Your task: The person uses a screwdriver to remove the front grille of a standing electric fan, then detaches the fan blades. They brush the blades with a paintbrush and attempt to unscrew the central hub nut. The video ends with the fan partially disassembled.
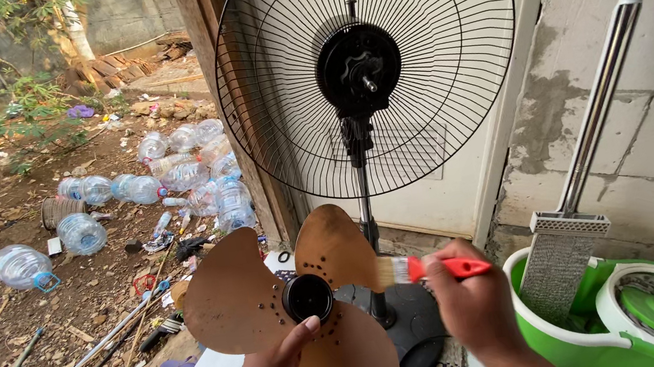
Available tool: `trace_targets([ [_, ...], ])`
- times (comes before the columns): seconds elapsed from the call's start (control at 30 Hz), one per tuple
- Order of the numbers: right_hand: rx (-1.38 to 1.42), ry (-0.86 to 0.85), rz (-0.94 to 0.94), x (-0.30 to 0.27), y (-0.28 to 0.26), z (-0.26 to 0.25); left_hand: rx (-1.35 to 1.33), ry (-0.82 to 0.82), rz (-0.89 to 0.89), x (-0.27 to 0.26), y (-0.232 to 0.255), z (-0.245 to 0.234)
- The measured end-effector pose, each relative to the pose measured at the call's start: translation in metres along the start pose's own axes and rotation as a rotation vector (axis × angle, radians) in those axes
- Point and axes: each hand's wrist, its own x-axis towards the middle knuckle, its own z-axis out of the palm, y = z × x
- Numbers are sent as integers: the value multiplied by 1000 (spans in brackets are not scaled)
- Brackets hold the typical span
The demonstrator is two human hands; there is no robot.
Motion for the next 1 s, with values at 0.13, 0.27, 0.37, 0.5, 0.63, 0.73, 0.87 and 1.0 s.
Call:
trace_targets([
  [0.13,242,-160,-296,-9,-1,8,328,43,371,-2,-9,0],
  [0.27,-175,-33,56,-6,4,2,269,81,269,-2,-9,-7],
  [0.37,2,27,-31,-9,10,-2,92,52,42,-4,-2,-10],
  [0.5,256,-188,-217,-8,11,2,158,-28,187,-9,4,-6],
  [0.63,-132,53,5,0,10,1,342,-83,36,-11,-5,-9],
  [0.73,204,-77,-110,1,7,-5,355,-129,114,-11,-8,-12],
  [0.87,148,-165,-84,2,3,-4,152,-118,-75,-12,-5,-5],
  [1.0,99,73,-58,5,-1,-2,-61,-118,-235,-14,0,-3],
])
